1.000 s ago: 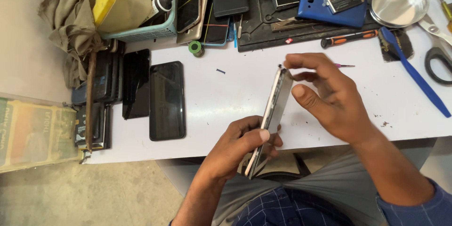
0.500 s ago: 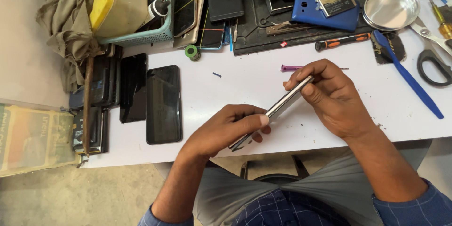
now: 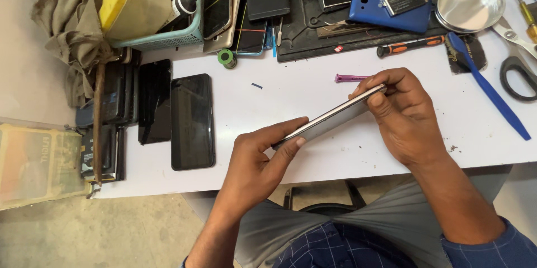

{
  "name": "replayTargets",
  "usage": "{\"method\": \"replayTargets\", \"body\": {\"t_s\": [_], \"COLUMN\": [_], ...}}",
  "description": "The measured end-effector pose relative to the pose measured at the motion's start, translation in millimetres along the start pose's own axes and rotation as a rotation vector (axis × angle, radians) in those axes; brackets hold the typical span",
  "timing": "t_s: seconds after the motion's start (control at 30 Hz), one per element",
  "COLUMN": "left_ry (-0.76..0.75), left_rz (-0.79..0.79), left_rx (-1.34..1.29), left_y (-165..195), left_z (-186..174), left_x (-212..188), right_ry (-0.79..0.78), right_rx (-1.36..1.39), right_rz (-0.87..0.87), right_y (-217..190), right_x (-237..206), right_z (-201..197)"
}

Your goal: The person uses a pink screwdriver to adjust components on a disassembled smartphone motherboard, then aligns and snaps the back cover into place. They handle the phone and its frame, checking fit and alignment throughout.

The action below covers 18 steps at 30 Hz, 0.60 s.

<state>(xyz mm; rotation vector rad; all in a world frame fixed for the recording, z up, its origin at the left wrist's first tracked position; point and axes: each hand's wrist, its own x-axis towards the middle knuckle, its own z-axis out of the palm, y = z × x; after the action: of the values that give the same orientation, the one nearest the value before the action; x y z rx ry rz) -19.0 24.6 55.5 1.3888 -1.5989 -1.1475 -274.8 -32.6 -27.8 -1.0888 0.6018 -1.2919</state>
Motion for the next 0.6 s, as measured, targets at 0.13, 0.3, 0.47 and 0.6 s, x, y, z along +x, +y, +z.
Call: {"method": "replayTargets", "body": {"t_s": [0.13, 0.3, 0.47, 0.6], "left_ry": [0.077, 0.104, 0.098, 0.091], "left_rz": [-0.039, 0.029, 0.044, 0.019], "left_rx": [0.078, 0.107, 0.140, 0.137], "left_y": [-2, -6, -9, -9], "left_z": [2, 0, -6, -9], "left_x": [-2, -3, -4, -2], "right_ry": [0.031, 0.026, -0.020, -0.009], "right_rx": [-0.070, -0.206, -0.355, -0.372], "right_rz": [0.034, 0.027, -0.012, 0.000], "right_y": [0, -5, -11, -11], "right_x": [-3, -6, -5, -5], "right_z": [0, 4, 8, 10]}}
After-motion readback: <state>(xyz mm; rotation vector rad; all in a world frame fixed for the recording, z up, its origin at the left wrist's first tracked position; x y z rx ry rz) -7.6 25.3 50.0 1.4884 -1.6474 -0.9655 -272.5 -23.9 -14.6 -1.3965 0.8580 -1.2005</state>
